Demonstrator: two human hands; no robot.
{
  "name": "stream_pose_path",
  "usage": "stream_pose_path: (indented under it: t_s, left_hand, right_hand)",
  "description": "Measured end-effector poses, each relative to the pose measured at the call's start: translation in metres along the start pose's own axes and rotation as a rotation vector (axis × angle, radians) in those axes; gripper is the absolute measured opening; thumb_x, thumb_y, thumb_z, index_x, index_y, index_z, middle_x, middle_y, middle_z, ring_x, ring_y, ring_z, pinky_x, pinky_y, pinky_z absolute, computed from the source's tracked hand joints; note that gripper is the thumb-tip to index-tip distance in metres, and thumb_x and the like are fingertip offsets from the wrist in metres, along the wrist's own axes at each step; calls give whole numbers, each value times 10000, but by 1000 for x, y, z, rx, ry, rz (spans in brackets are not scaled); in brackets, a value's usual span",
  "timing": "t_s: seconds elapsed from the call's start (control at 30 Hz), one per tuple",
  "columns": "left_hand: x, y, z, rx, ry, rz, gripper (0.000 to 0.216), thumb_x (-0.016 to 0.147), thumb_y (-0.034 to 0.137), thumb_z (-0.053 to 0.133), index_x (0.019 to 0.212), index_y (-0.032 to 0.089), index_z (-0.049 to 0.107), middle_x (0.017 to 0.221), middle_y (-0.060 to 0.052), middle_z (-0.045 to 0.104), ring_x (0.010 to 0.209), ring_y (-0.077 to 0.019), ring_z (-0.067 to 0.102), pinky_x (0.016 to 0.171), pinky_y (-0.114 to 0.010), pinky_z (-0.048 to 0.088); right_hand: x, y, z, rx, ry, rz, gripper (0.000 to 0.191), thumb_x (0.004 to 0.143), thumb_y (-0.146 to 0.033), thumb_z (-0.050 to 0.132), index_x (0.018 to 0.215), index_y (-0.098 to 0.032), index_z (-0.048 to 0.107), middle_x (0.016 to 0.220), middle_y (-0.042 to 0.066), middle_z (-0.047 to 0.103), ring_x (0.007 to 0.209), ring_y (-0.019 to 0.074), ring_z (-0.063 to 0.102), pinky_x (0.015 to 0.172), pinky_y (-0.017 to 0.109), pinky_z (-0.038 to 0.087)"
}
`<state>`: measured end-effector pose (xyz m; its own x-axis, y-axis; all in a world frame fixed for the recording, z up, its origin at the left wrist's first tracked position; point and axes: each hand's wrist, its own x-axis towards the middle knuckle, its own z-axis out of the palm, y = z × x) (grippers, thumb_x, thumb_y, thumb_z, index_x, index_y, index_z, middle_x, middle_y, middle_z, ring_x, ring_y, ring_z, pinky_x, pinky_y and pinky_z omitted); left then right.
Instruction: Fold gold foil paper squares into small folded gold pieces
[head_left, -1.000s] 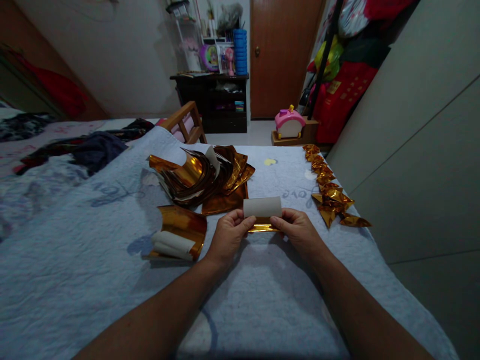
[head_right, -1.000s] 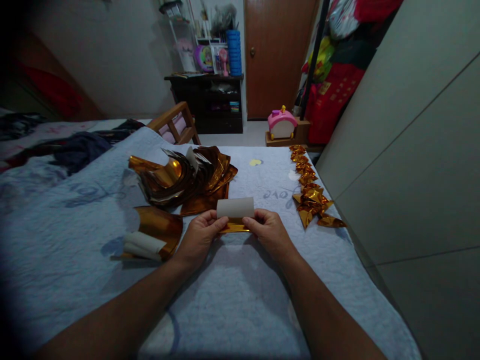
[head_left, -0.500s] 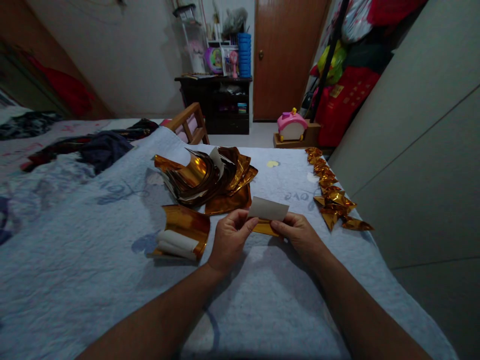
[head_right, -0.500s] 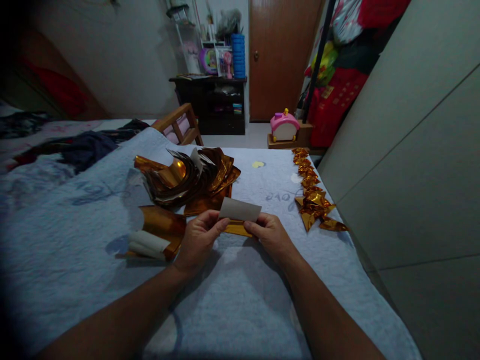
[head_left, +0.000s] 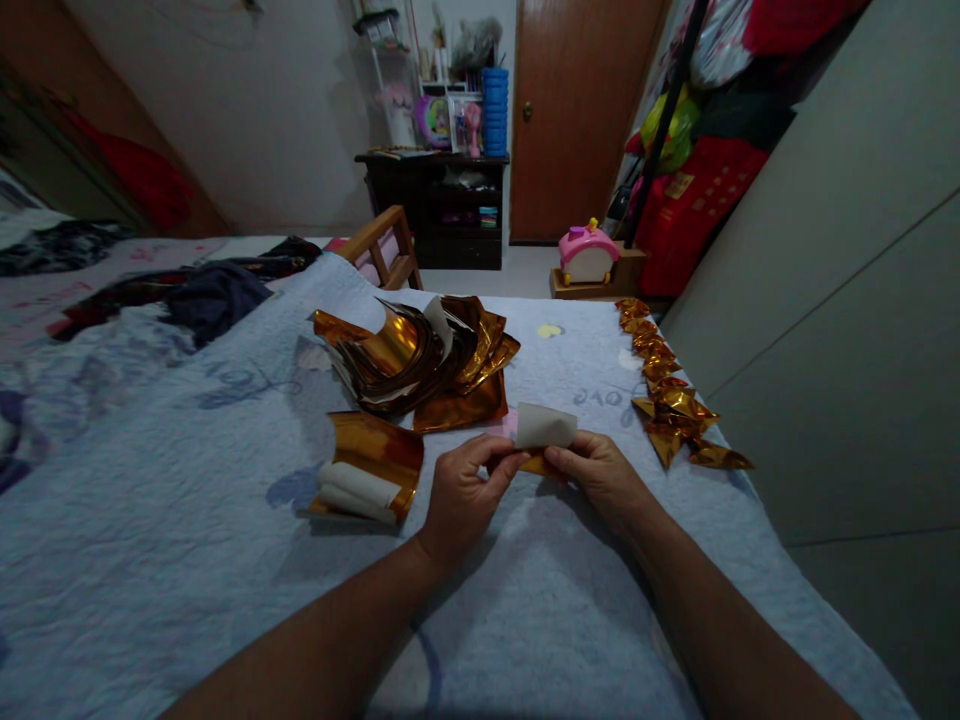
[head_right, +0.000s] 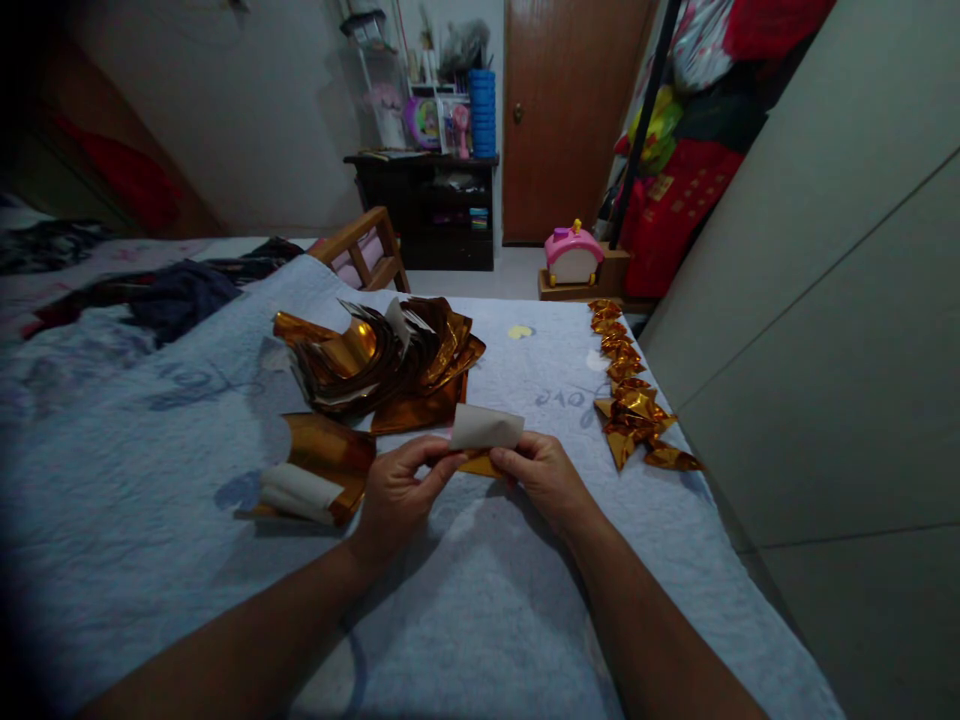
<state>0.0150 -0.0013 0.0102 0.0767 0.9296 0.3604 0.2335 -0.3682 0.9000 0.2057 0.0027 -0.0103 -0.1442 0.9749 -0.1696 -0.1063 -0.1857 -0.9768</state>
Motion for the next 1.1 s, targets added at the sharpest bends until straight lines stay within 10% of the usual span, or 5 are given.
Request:
stream_pose_path:
  t_s: [0.57, 1.1]
  left_hand:
    - [-5, 1, -4, 208, -22, 283, 107, 892, 218, 662, 875, 222, 768, 845, -74, 777, 794, -212, 709, 778, -314, 540]
    - [1, 8, -4, -71, 9, -101, 120, 849, 296, 708, 830, 202, 780, 779, -34, 738, 711, -181, 632, 694, -262, 471]
  right_hand:
    - [-1, 1, 4, 77, -36, 24, 352, 688, -465, 842, 832, -150, 780, 698, 40, 682, 582, 123, 492, 564, 267, 351]
    - [-3, -3, 8, 67, 3, 30, 365, 664, -484, 850, 795, -156, 761, 636, 2, 601, 567, 112, 429, 540, 261, 306]
